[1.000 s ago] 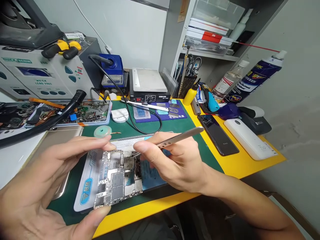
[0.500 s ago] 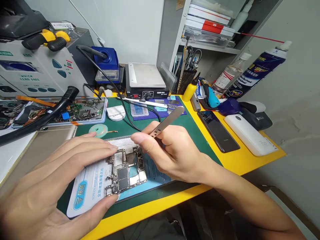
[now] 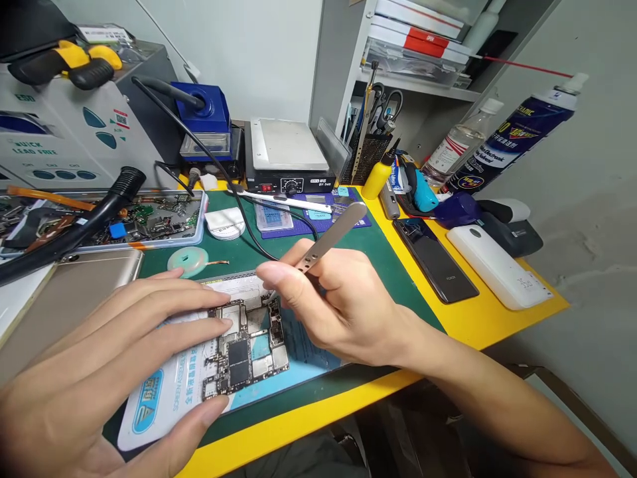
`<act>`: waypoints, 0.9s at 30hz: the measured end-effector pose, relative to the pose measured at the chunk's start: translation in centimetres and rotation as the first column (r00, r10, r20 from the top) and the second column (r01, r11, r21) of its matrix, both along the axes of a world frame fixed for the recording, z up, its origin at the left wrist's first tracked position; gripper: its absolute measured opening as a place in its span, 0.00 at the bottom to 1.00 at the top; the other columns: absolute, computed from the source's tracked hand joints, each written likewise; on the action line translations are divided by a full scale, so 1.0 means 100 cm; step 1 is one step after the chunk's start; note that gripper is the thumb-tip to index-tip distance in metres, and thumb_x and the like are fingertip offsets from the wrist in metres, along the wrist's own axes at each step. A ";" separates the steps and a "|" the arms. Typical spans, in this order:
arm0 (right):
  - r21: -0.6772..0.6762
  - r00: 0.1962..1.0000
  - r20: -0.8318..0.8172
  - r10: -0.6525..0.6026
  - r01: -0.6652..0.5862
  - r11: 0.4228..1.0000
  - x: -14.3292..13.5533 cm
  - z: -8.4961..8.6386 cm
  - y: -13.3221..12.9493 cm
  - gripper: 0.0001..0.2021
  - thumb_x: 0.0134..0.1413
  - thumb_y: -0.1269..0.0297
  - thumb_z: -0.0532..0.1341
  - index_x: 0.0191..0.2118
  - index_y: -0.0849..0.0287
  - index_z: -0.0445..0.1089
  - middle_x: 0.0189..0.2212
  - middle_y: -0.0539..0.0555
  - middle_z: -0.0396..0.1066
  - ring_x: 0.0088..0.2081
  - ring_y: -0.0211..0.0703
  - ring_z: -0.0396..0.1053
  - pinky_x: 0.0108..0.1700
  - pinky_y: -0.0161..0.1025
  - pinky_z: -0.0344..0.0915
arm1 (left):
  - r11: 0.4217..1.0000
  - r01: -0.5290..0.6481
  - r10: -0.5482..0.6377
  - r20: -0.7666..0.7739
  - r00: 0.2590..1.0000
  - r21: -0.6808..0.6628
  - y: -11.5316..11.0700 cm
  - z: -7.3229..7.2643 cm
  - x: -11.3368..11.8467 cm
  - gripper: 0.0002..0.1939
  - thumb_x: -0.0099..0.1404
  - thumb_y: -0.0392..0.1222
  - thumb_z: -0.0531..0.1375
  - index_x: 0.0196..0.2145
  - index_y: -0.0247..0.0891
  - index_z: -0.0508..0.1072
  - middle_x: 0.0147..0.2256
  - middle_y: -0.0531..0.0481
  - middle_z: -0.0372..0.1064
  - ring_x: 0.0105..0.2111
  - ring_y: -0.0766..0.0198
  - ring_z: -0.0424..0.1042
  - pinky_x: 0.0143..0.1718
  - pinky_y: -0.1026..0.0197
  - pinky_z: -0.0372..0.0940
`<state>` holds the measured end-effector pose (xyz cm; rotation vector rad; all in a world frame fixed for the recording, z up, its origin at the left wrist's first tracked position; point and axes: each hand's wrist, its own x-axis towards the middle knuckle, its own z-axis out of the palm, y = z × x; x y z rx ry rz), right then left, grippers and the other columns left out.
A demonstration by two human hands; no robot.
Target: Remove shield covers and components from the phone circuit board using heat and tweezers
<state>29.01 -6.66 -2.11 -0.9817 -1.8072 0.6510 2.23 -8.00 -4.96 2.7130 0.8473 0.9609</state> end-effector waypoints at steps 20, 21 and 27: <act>-0.165 0.995 -0.082 -0.057 0.043 0.985 0.000 0.005 -0.005 0.22 0.82 0.57 0.63 0.30 0.57 0.77 0.25 0.48 0.73 0.22 0.33 0.71 0.23 0.31 0.67 | 1.000 -0.024 0.024 0.056 0.998 0.006 -0.001 -0.010 0.000 0.15 0.70 0.44 0.67 0.54 0.45 0.78 0.60 0.49 0.74 0.62 0.54 0.72 0.79 0.46 0.57; -0.209 0.993 -0.099 -0.066 0.044 0.977 0.000 0.005 -0.005 0.22 0.82 0.55 0.63 0.31 0.57 0.77 0.24 0.48 0.72 0.21 0.34 0.71 0.22 0.31 0.66 | 1.000 -0.023 0.022 0.056 0.998 0.016 0.000 -0.011 0.000 0.15 0.70 0.45 0.67 0.54 0.45 0.78 0.60 0.49 0.74 0.63 0.54 0.72 0.79 0.46 0.57; -0.405 0.974 -0.182 -0.134 0.050 0.913 -0.002 0.009 -0.003 0.26 0.74 0.42 0.68 0.30 0.56 0.76 0.19 0.48 0.70 0.18 0.34 0.67 0.19 0.32 0.63 | 0.997 -0.073 0.073 0.025 0.997 0.010 -0.001 -0.010 0.003 0.11 0.75 0.47 0.63 0.53 0.48 0.78 0.59 0.50 0.74 0.63 0.55 0.72 0.81 0.44 0.55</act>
